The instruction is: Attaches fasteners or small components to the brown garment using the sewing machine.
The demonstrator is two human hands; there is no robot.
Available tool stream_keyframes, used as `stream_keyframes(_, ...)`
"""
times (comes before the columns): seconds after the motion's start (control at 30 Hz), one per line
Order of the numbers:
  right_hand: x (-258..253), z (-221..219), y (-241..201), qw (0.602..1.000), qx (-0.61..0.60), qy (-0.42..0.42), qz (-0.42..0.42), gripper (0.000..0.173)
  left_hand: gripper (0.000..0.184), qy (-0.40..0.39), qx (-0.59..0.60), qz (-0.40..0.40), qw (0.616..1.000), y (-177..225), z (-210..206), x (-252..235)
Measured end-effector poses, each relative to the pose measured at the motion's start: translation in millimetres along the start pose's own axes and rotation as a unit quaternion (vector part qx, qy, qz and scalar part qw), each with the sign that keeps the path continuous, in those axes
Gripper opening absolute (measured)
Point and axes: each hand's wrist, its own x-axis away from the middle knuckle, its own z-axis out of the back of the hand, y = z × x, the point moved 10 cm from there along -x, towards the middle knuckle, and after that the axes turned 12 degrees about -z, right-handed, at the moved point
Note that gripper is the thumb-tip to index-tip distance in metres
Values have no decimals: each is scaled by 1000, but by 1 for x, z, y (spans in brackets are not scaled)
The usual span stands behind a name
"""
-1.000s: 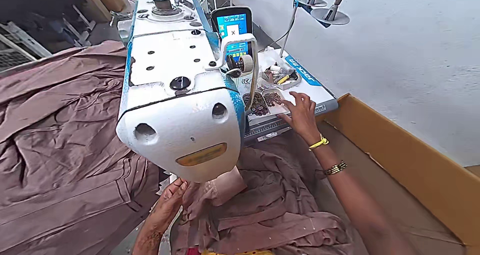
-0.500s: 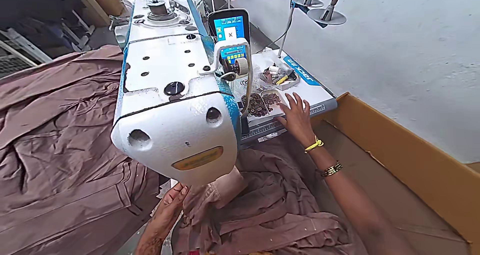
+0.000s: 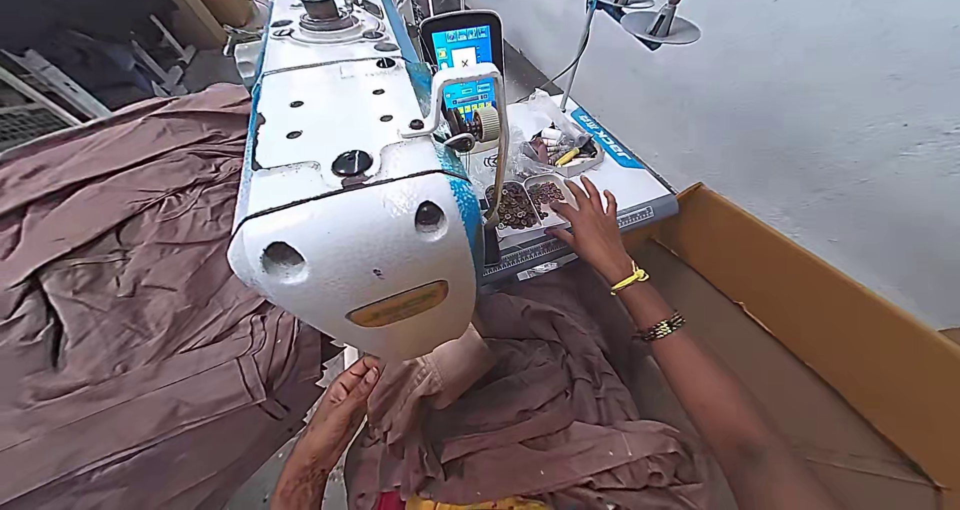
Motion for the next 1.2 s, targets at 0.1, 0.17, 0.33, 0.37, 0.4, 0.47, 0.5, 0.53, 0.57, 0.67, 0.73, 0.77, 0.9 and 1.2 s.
stream_keyframes(0.1,3,6,13,1000,-18,15,-9,34,21,-10,9,-21,1000,5,-2,2)
stream_keyframes(0.17,7,10,15,1000,-9,24,4,27,20,-5,14,-25,1000,8,-3,2)
stream_keyframes(0.33,19,44,-5,994,-84,49,55,10,19,73,3,-75,995,27,-2,-3)
stream_keyframes(0.37,24,51,-15,989,-134,46,50,11,19,95,-6,-106,990,39,-6,0)
stream_keyframes(0.4,30,58,-31,981,-186,39,45,12,19,100,-23,-136,985,51,-18,3)
stream_keyframes(0.47,50,74,-79,966,-248,31,70,13,18,-32,-100,-163,981,69,-79,18)
stream_keyframes(0.5,64,81,-107,960,-258,32,102,15,20,-150,-147,-163,964,71,-119,30)
stream_keyframes(0.53,79,87,-136,955,-255,39,146,17,24,-258,-197,-169,931,72,-156,41)
stream_keyframes(0.57,96,92,-164,949,-236,58,201,18,24,-337,-249,-170,892,69,-183,49)
stream_keyframes(0.67,132,90,-223,922,-147,140,331,20,23,-345,-348,-164,856,64,-194,42)
stream_keyframes(0.73,130,89,-229,924,-151,134,324,20,24,-280,-396,-172,858,71,-181,29)
stream_keyframes(0.77,127,88,-225,930,-177,96,306,17,25,-246,-402,-184,863,79,-175,26)
stream_keyframes(0.9,135,71,-199,901,-340,-169,209,33,27,-127,-342,-217,905,102,-142,17)
stream_keyframes(1.2,99,17,-185,886,-407,-221,-18,35,20,80,-171,-96,977,83,-81,-19)
